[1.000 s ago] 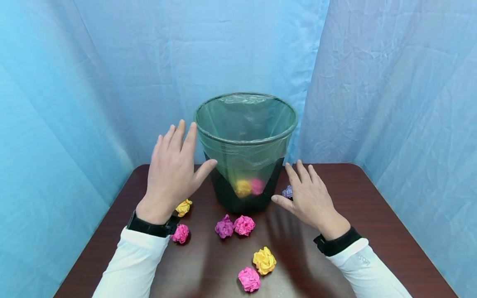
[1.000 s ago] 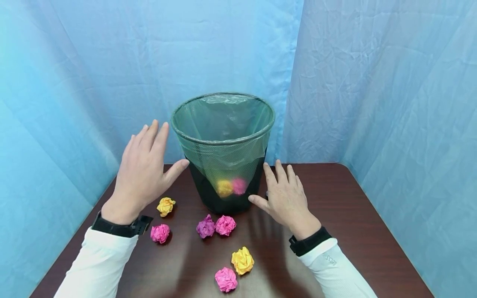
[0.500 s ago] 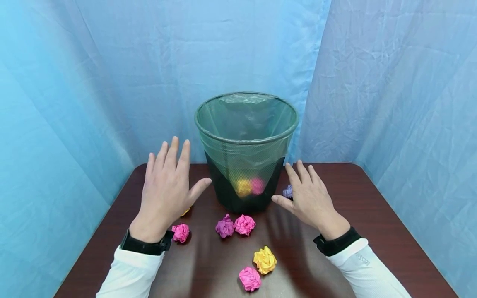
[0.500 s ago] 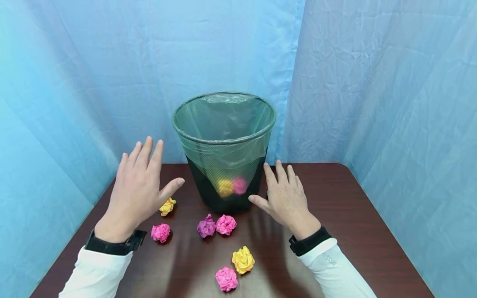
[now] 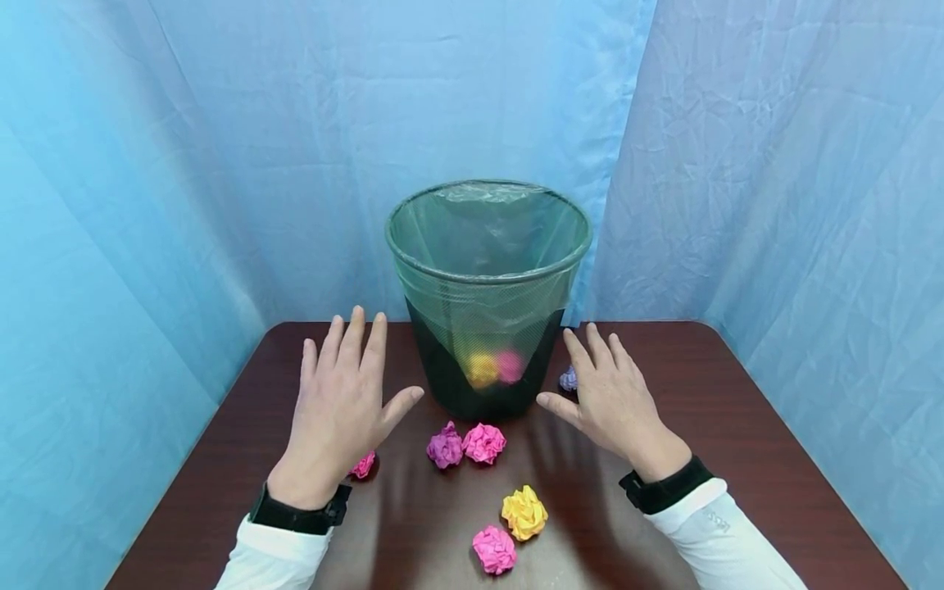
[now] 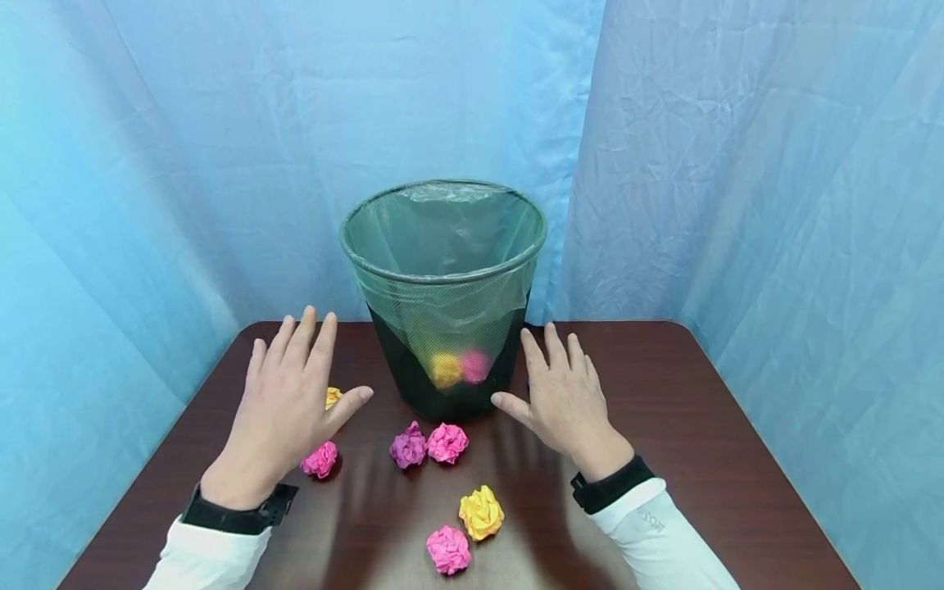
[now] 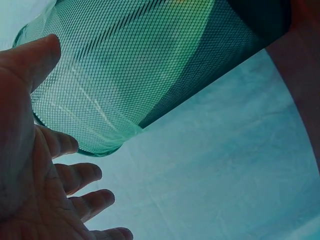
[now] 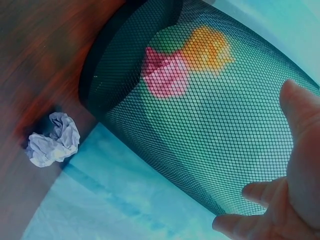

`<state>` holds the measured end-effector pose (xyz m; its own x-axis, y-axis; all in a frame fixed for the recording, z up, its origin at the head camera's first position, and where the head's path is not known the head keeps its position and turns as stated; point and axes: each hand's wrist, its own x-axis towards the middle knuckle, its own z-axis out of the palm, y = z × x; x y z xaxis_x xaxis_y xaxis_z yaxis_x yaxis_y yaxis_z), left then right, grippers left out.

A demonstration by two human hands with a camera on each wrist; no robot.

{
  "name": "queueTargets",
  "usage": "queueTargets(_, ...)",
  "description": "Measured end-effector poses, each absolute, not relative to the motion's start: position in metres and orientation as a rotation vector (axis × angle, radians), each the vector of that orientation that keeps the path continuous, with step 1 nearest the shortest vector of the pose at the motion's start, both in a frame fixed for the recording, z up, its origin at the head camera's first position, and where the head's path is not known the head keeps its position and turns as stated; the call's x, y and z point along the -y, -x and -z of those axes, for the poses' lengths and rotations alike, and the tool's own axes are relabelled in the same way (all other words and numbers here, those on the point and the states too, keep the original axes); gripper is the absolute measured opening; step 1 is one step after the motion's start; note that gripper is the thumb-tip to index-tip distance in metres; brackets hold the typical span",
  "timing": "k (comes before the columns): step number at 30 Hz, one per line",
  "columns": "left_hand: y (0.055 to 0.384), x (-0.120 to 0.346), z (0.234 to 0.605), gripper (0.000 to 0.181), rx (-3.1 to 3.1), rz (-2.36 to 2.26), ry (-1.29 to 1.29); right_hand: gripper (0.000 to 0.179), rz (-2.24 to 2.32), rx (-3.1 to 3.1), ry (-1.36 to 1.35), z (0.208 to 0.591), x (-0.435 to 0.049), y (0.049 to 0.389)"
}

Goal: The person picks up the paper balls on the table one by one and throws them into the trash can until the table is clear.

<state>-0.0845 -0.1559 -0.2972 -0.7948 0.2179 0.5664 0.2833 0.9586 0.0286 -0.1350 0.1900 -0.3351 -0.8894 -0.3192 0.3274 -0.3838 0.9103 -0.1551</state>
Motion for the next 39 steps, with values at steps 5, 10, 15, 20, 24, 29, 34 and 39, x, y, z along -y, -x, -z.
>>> queueTargets(5, 0.082, 0.154, 0.304, 0.097, 2.519, 0.156, 0.353, 0.101, -0.327, 2.773, -0.531, 0.339, -0.189, 0.132)
queueTargets(10, 0.08, 0.152, 0.312, 0.097, 2.535, 0.158, 0.351, 0.1, -0.333, 2.794, -0.53, 0.344, -0.187, 0.129)
queueTargets(15, 0.079, 0.151, 0.319, 0.097, 2.549, 0.153, 0.353, 0.101, -0.328, 2.81, -0.538, 0.348, -0.185, 0.125)
queueTargets(20, 0.078, 0.15, 0.325, 0.099, 2.579, 0.136, 0.341, 0.102, -0.316, 2.828, -0.547, 0.352, -0.183, 0.119)
queueTargets(24, 0.078, 0.148, 0.329, 0.099, 2.617, 0.136, 0.328, 0.102, -0.301, 2.832, -0.568, 0.356, -0.18, 0.115)
queueTargets(29, 0.077, 0.147, 0.337, 0.098, 2.648, 0.145, 0.322, 0.102, -0.281, 2.832, -0.603, 0.362, -0.173, 0.108)
queueTargets(34, 0.076, 0.145, 0.348, 0.098, 2.675, 0.169, 0.32, 0.101, -0.269, 2.841, -0.664, 0.371, -0.164, 0.097)
queueTargets(39, 0.076, 0.142, 0.355, 0.099, 2.7, 0.157, 0.314, 0.1, -0.251, 2.82, -0.734, 0.378, -0.155, 0.085)
